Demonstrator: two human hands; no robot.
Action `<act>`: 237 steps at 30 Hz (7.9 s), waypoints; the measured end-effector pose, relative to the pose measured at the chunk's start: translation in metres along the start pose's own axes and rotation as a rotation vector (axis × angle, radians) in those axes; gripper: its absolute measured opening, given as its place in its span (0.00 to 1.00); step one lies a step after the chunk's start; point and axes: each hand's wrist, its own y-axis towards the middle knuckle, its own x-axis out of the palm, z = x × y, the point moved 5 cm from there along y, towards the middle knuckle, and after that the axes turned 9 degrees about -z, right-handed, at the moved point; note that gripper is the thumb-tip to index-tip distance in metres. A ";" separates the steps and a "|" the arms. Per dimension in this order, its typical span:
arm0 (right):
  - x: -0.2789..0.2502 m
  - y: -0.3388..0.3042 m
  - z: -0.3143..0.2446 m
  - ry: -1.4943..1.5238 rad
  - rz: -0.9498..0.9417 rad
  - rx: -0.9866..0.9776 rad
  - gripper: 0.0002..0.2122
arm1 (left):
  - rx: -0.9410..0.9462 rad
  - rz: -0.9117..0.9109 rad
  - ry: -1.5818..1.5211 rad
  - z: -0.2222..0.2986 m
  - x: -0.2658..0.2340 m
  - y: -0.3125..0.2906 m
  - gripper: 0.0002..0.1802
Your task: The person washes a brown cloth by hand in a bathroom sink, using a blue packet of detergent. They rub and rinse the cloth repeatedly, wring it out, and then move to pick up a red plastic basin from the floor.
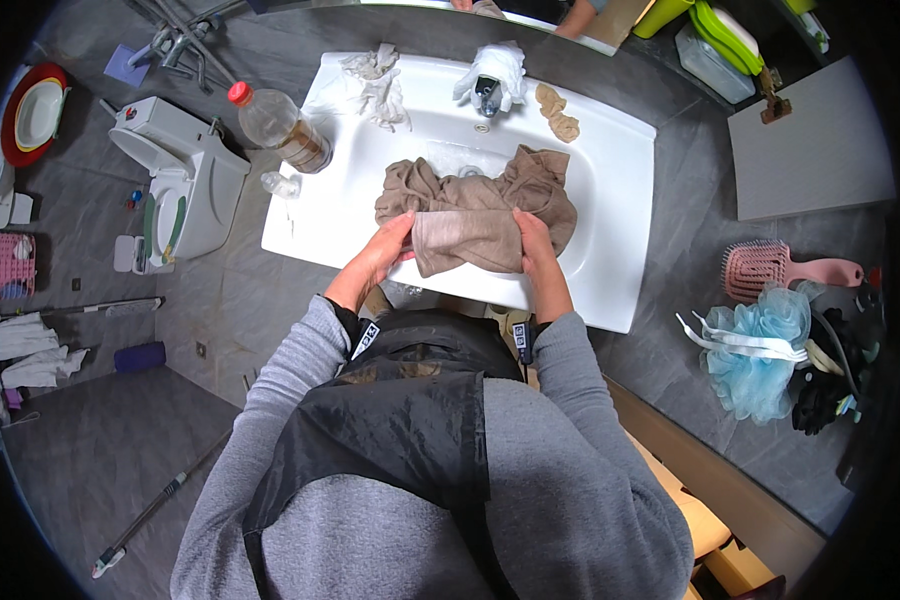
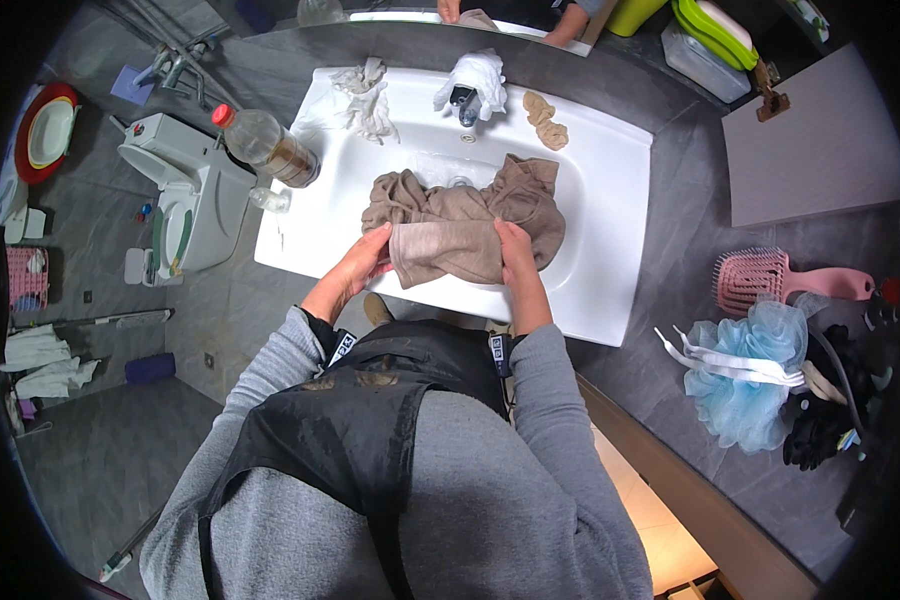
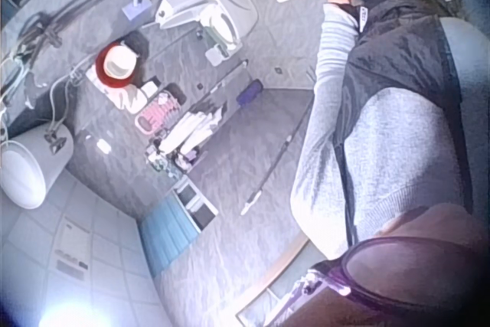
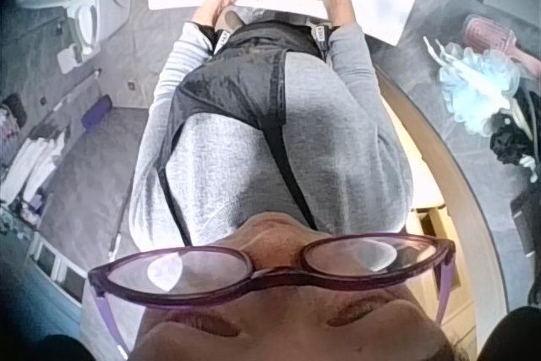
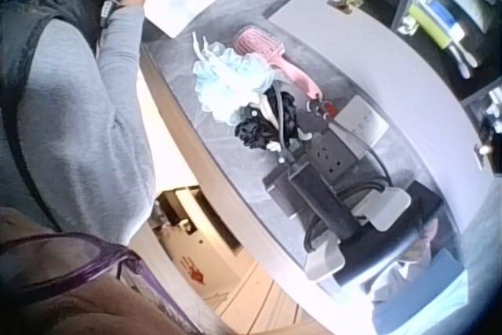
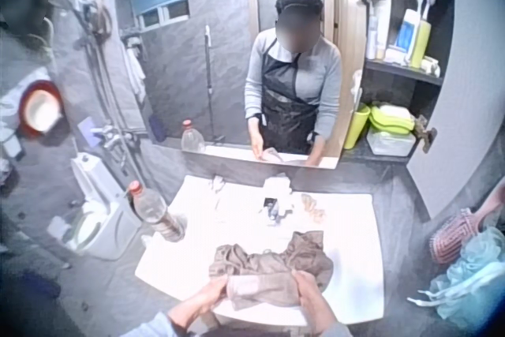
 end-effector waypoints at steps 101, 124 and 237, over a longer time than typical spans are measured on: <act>0.000 -0.011 -0.006 -0.248 0.117 -0.098 0.07 | 0.138 -0.079 0.331 -0.027 -0.024 0.008 0.21; 0.233 -0.029 -0.066 -1.134 -0.006 -0.610 0.10 | 0.321 0.641 -0.378 -0.149 -0.231 -0.309 0.21; 1.353 0.348 -0.037 -0.836 -0.160 -1.894 0.14 | 1.874 1.481 -0.311 0.469 -1.083 -0.582 0.19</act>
